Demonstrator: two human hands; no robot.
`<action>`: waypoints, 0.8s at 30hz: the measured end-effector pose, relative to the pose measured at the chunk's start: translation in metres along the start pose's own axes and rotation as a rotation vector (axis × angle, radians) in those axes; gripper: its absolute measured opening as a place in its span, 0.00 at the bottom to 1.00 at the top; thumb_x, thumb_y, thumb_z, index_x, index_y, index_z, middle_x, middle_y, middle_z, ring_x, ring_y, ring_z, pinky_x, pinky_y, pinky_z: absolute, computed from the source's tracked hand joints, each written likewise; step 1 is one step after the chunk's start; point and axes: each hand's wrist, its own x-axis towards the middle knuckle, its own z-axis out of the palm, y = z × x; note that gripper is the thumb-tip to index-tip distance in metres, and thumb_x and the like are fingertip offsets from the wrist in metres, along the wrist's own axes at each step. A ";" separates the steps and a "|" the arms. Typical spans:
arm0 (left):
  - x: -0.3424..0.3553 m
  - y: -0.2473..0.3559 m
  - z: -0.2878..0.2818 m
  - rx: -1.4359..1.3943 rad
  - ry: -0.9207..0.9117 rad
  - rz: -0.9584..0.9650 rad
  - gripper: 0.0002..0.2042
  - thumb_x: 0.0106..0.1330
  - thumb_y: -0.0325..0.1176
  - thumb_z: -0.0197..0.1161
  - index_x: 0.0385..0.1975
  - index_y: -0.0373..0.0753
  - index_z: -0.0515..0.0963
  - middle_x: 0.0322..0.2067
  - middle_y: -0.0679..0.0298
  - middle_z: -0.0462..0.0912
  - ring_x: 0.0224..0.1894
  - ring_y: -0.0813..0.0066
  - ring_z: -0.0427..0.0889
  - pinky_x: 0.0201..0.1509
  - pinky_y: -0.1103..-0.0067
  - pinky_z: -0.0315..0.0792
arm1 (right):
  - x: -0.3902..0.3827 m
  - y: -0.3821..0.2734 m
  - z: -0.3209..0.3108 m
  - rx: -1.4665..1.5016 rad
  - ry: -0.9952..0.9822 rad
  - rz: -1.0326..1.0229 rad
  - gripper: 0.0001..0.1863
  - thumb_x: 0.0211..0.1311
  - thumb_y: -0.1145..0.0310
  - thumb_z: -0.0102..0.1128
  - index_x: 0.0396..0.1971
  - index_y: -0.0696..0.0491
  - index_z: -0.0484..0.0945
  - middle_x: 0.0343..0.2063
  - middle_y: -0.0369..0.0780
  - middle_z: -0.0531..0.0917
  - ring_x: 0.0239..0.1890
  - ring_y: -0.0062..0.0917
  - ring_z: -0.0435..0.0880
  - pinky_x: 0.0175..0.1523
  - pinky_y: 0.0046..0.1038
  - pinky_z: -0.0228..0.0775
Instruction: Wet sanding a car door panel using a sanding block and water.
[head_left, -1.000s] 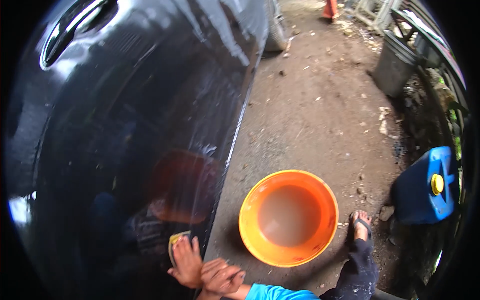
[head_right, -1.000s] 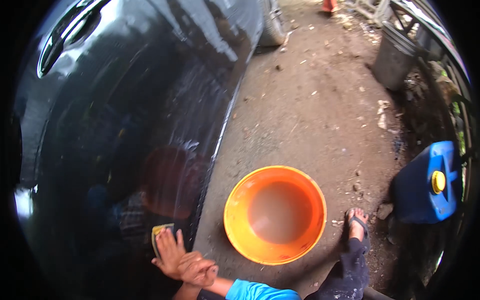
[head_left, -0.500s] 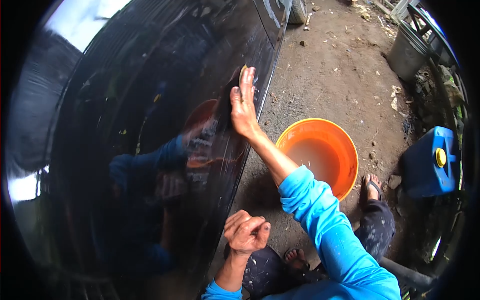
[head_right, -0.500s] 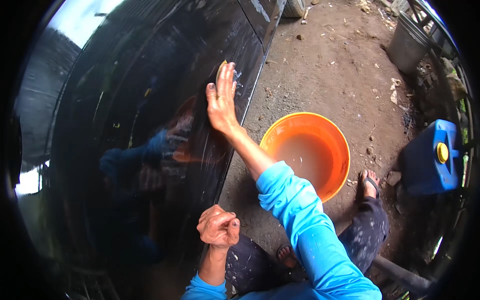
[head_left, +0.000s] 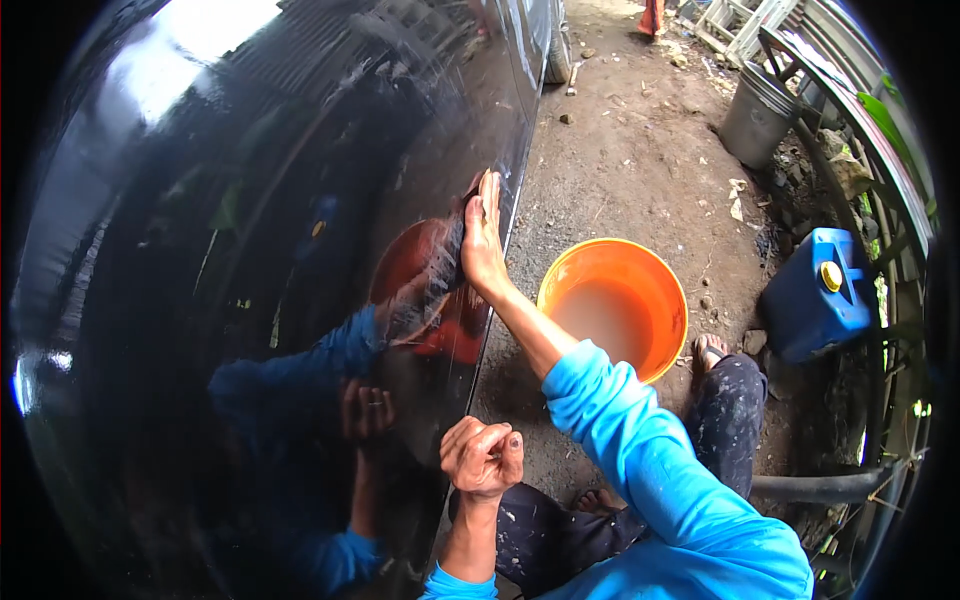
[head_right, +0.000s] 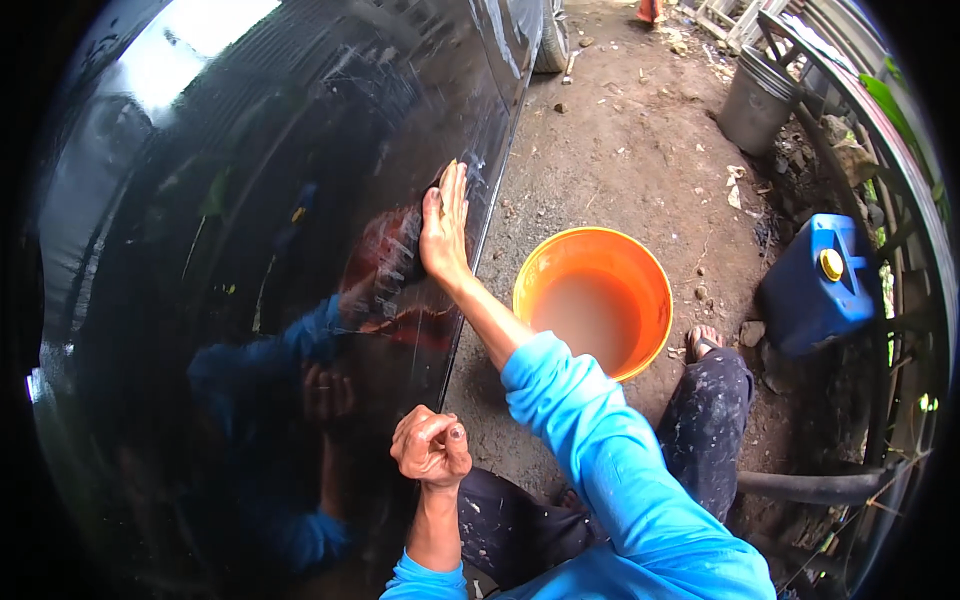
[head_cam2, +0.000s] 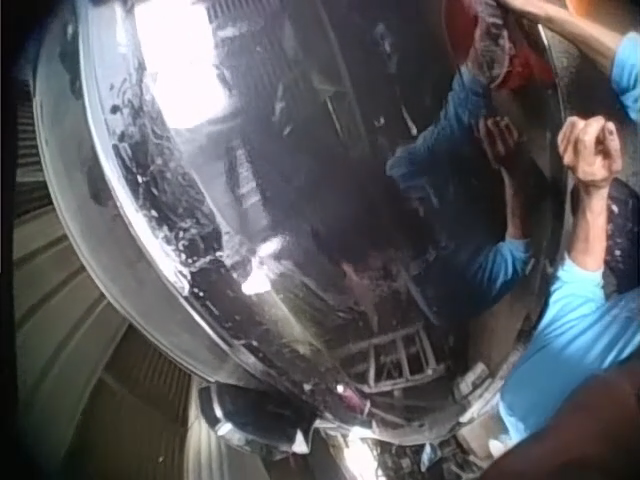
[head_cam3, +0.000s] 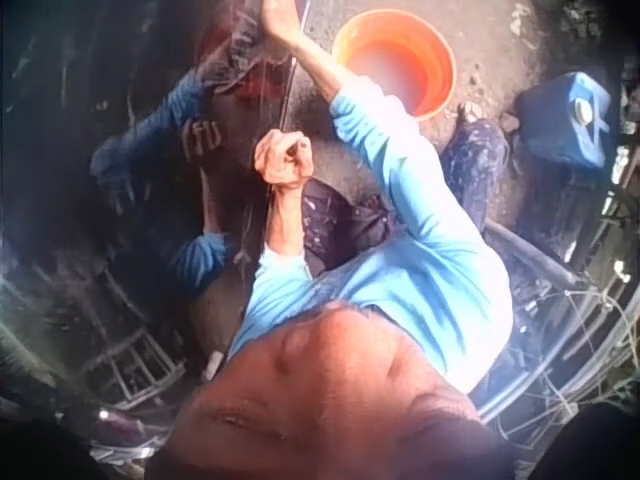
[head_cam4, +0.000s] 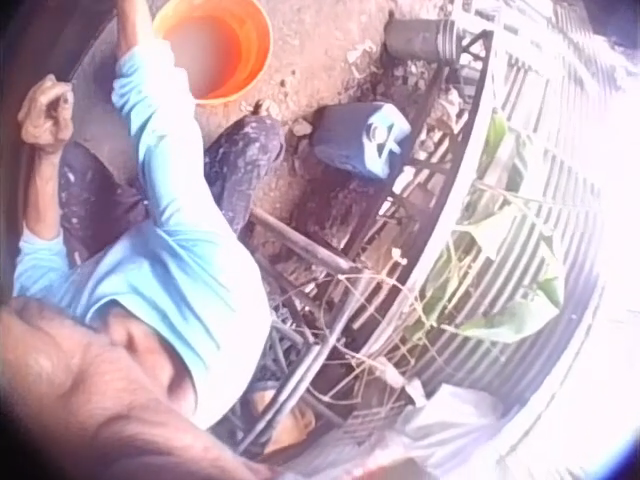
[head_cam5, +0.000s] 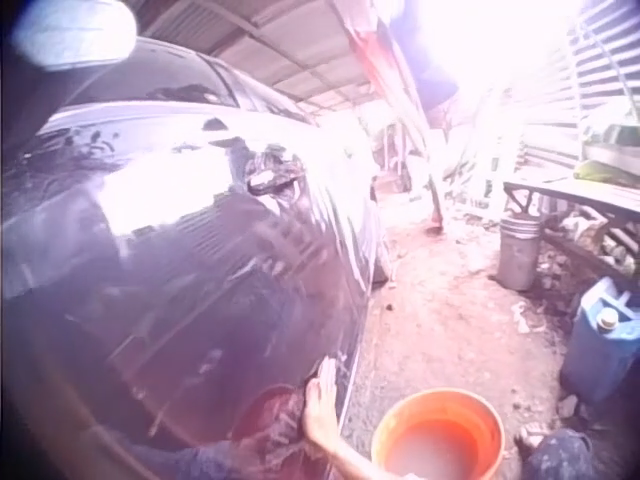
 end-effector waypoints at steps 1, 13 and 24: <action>-0.001 -0.002 -0.004 -0.023 0.015 -0.021 0.08 0.63 0.31 0.64 0.26 0.36 0.74 0.15 0.67 0.73 0.12 0.75 0.67 0.17 0.79 0.61 | -0.012 -0.007 0.002 0.006 -0.025 0.013 0.33 0.77 0.55 0.26 0.73 0.58 0.38 0.75 0.47 0.36 0.77 0.37 0.31 0.76 0.43 0.24; -0.003 0.010 -0.031 0.073 0.048 -0.012 0.08 0.62 0.30 0.62 0.25 0.33 0.74 0.12 0.65 0.71 0.12 0.75 0.67 0.17 0.81 0.60 | 0.015 0.037 0.001 -0.043 -0.044 -0.037 0.34 0.77 0.54 0.26 0.73 0.58 0.36 0.74 0.48 0.36 0.77 0.38 0.31 0.76 0.41 0.22; -0.041 0.051 -0.064 0.408 0.032 -0.202 0.09 0.59 0.29 0.62 0.23 0.29 0.75 0.13 0.62 0.72 0.14 0.73 0.68 0.18 0.80 0.60 | -0.152 0.015 0.022 -0.126 -0.149 -0.105 0.37 0.67 0.68 0.37 0.71 0.66 0.37 0.72 0.59 0.35 0.75 0.50 0.30 0.76 0.47 0.21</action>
